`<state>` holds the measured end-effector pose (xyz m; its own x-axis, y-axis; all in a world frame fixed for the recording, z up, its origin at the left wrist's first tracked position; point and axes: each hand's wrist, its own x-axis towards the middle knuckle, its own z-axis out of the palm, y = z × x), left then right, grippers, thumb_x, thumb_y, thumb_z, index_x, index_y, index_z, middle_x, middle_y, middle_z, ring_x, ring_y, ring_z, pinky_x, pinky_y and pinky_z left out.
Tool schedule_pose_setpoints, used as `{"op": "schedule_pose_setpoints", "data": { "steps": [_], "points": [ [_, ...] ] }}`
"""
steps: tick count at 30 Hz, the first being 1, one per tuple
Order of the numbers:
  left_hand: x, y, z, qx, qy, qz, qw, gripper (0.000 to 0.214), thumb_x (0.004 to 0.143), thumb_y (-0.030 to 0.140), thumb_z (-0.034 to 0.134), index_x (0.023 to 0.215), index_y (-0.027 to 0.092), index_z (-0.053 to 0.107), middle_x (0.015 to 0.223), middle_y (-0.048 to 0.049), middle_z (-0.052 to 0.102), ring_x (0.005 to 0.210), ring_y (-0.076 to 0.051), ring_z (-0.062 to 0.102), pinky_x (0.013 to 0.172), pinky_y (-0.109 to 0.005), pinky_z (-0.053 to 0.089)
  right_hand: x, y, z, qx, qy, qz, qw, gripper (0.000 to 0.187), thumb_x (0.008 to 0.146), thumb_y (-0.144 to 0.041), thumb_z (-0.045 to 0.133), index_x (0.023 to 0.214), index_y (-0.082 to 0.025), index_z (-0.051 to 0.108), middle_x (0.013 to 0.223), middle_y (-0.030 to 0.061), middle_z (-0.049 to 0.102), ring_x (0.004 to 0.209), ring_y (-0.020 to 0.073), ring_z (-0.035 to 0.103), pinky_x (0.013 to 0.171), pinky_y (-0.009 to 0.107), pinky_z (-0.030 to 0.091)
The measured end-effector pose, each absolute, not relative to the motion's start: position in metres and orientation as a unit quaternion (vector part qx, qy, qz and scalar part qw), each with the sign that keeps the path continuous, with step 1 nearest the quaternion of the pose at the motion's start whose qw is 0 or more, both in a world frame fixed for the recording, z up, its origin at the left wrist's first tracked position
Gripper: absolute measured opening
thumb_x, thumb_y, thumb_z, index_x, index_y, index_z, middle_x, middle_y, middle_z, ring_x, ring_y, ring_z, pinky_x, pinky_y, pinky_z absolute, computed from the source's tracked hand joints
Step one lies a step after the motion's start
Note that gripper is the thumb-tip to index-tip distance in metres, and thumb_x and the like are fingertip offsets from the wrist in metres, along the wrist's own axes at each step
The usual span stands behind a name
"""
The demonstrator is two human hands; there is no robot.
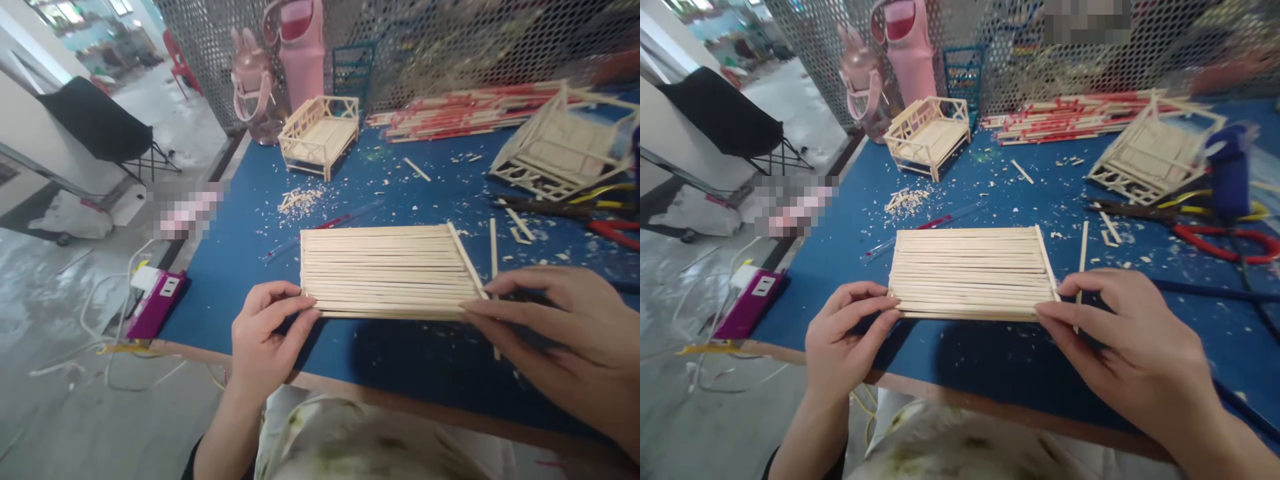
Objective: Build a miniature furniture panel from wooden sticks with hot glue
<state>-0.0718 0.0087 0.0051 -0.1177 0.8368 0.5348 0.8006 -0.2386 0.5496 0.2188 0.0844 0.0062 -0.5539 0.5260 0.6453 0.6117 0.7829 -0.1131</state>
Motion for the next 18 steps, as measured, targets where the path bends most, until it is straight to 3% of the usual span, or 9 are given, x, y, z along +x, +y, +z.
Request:
{"op": "schedule_pose_setpoints", "data": {
  "steps": [18],
  "points": [
    [-0.0759,0.01,0.0012,0.66,0.608,0.438,0.049,0.01,0.079,0.02,0.072,0.086,0.026,0.075,0.089,0.001,0.065,0.074,-0.01,0.062,0.064,-0.022,0.051,0.216,0.0827,0.0111,-0.345,-0.871,-0.033,0.349,0.013,0.086,-0.018,0.062,0.091,-0.03,0.062,0.091,0.0048,0.062,0.079,0.0204,0.061,0.07,0.037,0.049]
  ]
}}
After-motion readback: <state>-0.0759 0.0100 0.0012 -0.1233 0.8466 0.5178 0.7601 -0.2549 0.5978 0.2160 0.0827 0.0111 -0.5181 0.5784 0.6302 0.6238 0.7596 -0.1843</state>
